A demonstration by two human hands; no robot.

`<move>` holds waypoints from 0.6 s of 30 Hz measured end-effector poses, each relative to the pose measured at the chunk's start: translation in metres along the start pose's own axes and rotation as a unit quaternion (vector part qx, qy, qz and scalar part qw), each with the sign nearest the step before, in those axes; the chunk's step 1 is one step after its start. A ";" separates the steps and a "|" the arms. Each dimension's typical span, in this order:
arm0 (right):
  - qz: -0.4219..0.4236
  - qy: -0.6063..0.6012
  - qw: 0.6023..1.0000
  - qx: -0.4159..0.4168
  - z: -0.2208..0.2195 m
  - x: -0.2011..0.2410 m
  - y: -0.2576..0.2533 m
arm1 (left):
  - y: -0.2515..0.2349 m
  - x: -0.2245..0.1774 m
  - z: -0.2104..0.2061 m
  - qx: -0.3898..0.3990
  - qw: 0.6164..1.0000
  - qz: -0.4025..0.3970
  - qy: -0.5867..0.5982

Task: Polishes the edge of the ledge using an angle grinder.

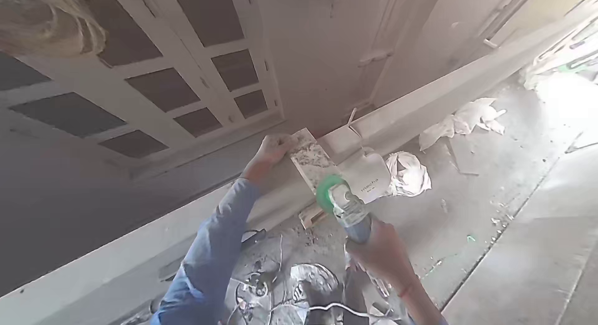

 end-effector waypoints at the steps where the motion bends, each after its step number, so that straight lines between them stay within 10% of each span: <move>1: -0.002 0.000 1.000 0.004 -0.001 0.000 0.000 | -0.006 0.003 0.000 0.002 1.000 0.011 -0.001; 18: -0.013 -0.044 0.999 0.008 -0.008 -0.008 -0.006 | -0.020 0.018 -0.001 -0.004 0.997 0.063 -0.045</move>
Point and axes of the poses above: each hand's wrist, its own y-axis away from the middle knuckle, its own z-axis out of the back of the hand, x = y × z, the point moved 8 cm from there along -y, towards the middle knuckle, and after that the axes turned 3 degrees about y, right-handed, at the moved point
